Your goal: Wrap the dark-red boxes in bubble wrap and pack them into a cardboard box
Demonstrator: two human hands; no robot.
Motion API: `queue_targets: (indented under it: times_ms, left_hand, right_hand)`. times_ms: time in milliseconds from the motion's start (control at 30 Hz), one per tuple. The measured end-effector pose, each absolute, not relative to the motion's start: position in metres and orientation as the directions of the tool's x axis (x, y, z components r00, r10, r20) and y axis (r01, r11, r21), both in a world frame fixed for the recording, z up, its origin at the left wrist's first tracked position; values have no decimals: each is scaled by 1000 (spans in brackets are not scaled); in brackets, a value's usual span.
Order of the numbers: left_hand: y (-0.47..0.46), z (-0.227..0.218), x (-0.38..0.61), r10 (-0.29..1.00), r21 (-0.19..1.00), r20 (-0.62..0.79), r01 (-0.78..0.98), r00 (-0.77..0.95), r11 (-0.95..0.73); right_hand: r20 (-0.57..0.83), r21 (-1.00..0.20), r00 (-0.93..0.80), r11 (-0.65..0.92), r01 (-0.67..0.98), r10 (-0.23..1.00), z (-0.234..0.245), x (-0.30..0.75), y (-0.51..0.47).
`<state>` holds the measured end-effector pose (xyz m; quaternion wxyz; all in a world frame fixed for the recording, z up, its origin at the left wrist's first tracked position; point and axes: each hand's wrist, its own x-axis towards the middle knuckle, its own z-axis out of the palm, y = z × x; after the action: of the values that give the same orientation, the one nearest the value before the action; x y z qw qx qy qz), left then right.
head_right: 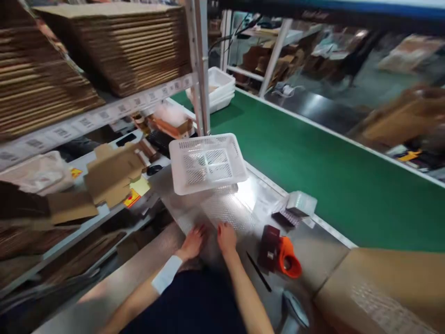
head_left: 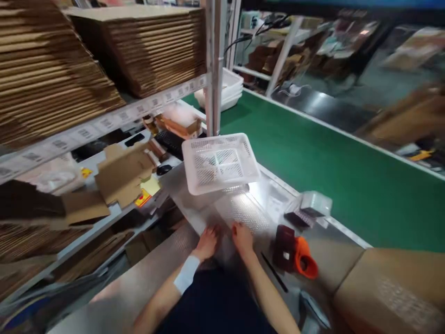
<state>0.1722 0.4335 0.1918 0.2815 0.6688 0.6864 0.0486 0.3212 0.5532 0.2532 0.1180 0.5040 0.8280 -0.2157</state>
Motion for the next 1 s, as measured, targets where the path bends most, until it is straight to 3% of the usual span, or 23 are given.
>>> queue_targets:
  times_ms: [467,767,900,1000]
  left_hand:
    - [431,188,153,977,589,-212,800,18,113]
    - [413,186,140,979,572,-187,802,-76,172]
    - [419,189,116,959,516,-182,809,-217,281]
    - [429,197,94,951,459,-218,837,-220,298]
  right_hand:
    - [-323,-363,-671,567,739,668,220,301,526]
    - [-379,-374,-632,513,773,676,205,300,509]
    - [-371,-377,-635,516,770,677,201,299,505]
    - [-372,-355,-640,534,767,672,199,299,503]
